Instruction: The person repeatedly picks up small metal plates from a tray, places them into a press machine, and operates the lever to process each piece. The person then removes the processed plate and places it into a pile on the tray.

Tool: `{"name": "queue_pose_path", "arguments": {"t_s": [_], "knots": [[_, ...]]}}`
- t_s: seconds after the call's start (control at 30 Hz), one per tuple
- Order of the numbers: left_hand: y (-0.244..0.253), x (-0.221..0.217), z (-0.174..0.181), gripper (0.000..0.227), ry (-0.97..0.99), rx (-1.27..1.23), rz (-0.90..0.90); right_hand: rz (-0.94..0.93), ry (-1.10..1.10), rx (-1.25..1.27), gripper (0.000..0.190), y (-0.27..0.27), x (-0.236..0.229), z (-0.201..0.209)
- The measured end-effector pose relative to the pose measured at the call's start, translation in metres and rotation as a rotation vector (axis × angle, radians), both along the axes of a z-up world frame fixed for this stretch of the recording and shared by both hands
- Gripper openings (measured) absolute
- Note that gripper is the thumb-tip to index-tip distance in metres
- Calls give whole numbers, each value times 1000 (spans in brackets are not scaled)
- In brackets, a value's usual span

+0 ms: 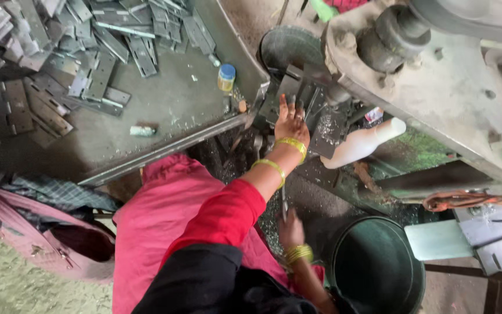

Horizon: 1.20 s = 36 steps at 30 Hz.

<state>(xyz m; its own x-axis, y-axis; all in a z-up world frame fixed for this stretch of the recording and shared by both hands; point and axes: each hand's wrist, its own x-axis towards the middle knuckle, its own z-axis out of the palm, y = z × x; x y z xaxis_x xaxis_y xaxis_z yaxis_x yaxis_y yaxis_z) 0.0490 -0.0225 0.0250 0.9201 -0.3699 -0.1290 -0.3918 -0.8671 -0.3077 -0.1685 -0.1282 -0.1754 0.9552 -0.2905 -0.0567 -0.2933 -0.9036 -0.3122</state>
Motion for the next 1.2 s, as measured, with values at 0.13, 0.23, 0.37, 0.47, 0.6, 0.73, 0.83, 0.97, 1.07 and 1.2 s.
{"name": "queue_pose_path", "arguments": {"t_s": [0.13, 0.23, 0.37, 0.47, 0.6, 0.73, 0.83, 0.97, 1.07, 1.2], "knots": [[-7, 28, -21, 53, -173, 620, 16, -15, 13, 218, 43, 1, 5, -11], [-15, 44, -21, 53, -12, 218, 20, 86, 44, 99, 41, -18, 16, 2], [-9, 47, 3, 56, 47, -78, 29, 47, 25, 47, 41, -14, 8, 14], [1, 37, 24, 52, 109, -73, -36, -80, 132, 219, 39, 1, -4, 11], [9, 29, 46, 54, 174, -57, -62, 13, 15, 239, 35, 4, 1, 11], [6, 32, 34, 52, 96, -132, -21, -77, 28, 268, 41, 3, -4, 7], [-1, 47, 31, 53, 119, -133, -45, -106, 27, 322, 39, 10, -5, 17], [11, 27, 32, 46, 89, -202, -40, -16, 82, 196, 36, 22, -3, 64], [40, -17, 19, 52, -180, -383, -114, -95, -208, 55, 46, 11, 12, 120], [100, -72, -28, 35, -280, -640, -457, -27, -659, 303, 33, 10, 15, 164]]}}
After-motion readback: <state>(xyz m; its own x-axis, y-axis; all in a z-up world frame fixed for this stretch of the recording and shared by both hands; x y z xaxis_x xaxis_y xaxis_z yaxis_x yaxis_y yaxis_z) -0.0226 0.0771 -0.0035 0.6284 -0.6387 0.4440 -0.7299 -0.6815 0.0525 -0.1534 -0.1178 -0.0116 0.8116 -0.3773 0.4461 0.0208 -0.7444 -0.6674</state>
